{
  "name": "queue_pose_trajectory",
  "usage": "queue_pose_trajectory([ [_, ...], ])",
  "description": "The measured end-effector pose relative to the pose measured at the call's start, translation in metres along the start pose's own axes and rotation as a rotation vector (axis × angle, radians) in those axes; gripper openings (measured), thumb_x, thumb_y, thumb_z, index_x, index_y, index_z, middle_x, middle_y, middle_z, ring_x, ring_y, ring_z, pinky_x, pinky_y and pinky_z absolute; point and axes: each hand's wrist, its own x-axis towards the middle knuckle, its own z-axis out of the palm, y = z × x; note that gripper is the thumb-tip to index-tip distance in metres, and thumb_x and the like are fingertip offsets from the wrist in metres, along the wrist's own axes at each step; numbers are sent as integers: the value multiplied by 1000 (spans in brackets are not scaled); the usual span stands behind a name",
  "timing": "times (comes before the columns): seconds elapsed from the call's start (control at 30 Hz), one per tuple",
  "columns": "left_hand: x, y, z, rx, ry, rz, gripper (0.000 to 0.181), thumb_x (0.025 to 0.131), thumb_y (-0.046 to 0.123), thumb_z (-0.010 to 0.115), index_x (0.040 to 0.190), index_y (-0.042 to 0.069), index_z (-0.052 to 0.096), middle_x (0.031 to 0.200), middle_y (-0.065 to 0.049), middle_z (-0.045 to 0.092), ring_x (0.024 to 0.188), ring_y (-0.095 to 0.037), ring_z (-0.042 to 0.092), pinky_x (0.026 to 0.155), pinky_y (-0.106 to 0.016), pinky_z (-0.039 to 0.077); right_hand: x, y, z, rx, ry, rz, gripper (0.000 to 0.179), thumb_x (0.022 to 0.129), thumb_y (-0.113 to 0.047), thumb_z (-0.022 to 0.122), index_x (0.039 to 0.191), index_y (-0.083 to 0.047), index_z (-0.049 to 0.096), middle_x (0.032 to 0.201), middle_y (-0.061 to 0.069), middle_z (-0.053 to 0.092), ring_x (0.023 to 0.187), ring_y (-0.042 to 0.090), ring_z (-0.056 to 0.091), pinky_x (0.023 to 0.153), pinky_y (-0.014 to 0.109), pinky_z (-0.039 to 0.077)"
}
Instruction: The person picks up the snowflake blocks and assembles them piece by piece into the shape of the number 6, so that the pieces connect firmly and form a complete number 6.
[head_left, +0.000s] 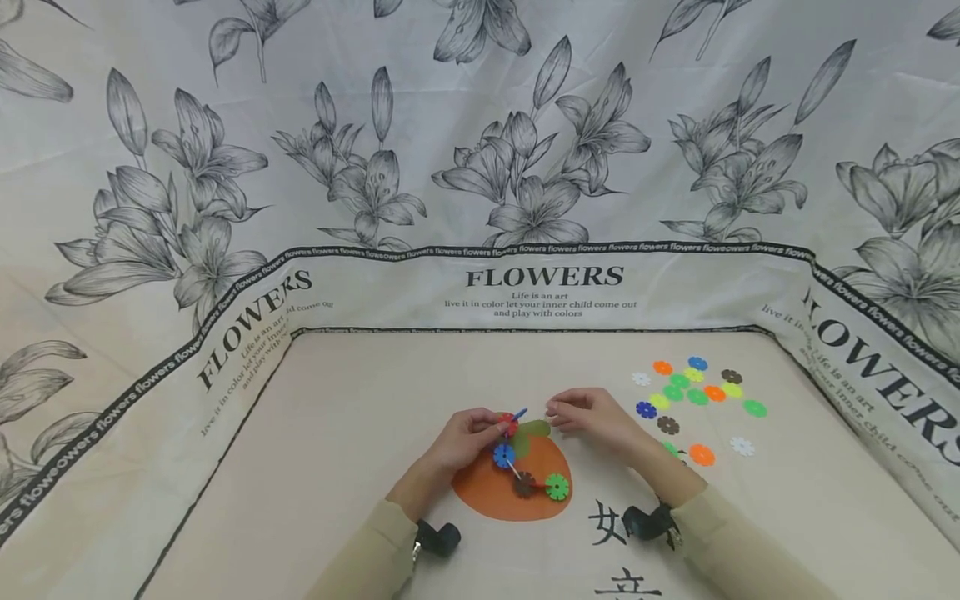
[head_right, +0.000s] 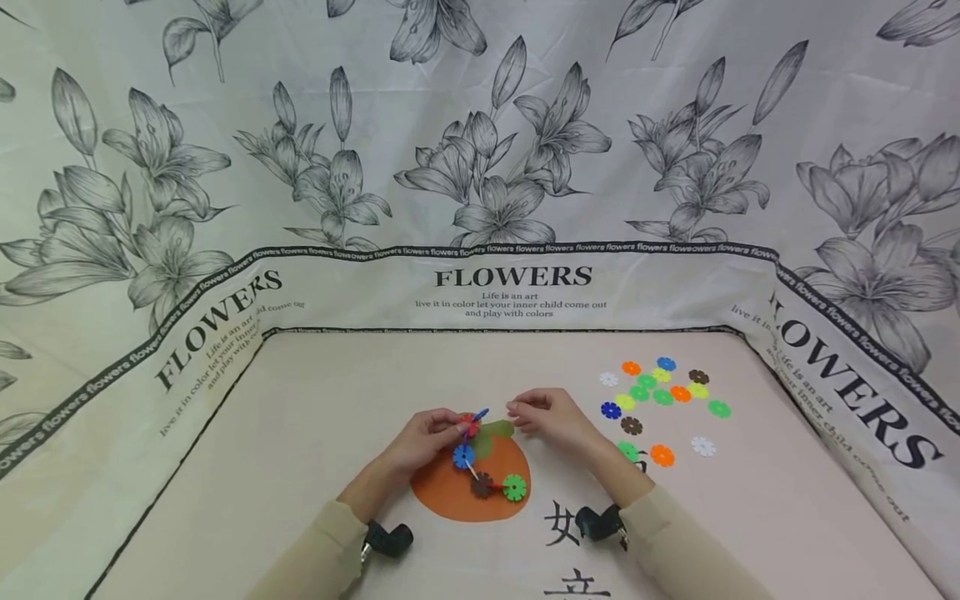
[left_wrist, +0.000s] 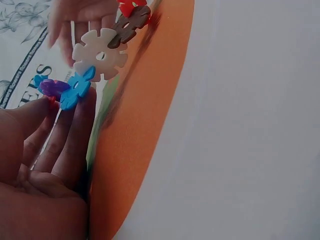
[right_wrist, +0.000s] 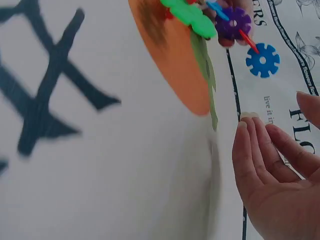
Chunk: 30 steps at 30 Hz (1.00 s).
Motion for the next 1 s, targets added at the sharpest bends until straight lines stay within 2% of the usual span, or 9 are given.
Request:
queue_pose_trajectory([
  [0.13, 1, 1, -2, 2, -1, 8, 21, 101, 23, 67, 112, 6, 73, 102, -7, 77, 97, -16, 69, 95, -35, 55, -7, 3, -23, -189, 89, -5, 42, 101, -29, 67, 127, 4, 65, 116, 20, 71, 97, 30, 70, 83, 40, 58],
  [0.27, 2, 2, -2, 3, 2, 11, 21, 101, 23, 67, 111, 6, 73, 101, -6, 77, 96, -16, 69, 95, -35, 55, -14, 10, -48, -410, 168, -26, 39, 99, -27, 69, 124, 2, 67, 109, 13, 71, 94, 27, 65, 77, 38, 55],
  [0.37, 2, 1, -1, 9, 4, 10, 21, 101, 23, 67, 111, 6, 73, 100, -6, 77, 96, -16, 69, 95, -35, 54, -18, 19, -66, -554, 210, -19, 36, 98, -23, 70, 123, 2, 67, 105, 9, 69, 92, 23, 60, 74, 35, 52],
  [0.43, 2, 0, -1, 10, 5, 3, 21, 101, 24, 67, 112, 6, 73, 100, -5, 77, 97, -15, 69, 96, -36, 54, -22, 26, -78, -607, 213, -8, 36, 97, -19, 70, 124, 4, 66, 103, 10, 67, 87, 22, 57, 70, 33, 49],
  [0.53, 1, -1, -1, 7, 4, -9, 21, 101, 24, 67, 112, 6, 72, 101, -5, 77, 97, -15, 69, 97, -35, 54, -26, 35, -93, -647, 208, 21, 36, 95, -15, 71, 124, 5, 65, 102, 12, 66, 82, 21, 55, 66, 32, 48],
  [0.7, 1, -2, -1, -17, -9, -7, 22, 101, 22, 66, 113, 4, 72, 102, -6, 77, 97, -15, 70, 97, -34, 54, -30, 43, -110, -641, 172, 74, 37, 93, -14, 72, 124, 6, 63, 100, 13, 65, 79, 22, 55, 65, 34, 49],
  [0.83, 1, -2, -1, -25, -12, -9, 21, 101, 22, 66, 113, 4, 72, 102, -6, 77, 97, -15, 70, 97, -33, 54, -30, 47, -114, -641, 160, 103, 36, 93, -15, 73, 123, 5, 65, 96, 9, 65, 81, 22, 55, 68, 34, 49],
  [1.0, 0, 0, 0, -17, -8, -6, 23, 101, 23, 66, 113, 4, 71, 103, -6, 77, 98, -15, 69, 98, -35, 54, -30, 49, -116, -645, 174, 92, 34, 93, -16, 74, 119, 4, 66, 94, 8, 64, 82, 23, 55, 69, 35, 49],
])
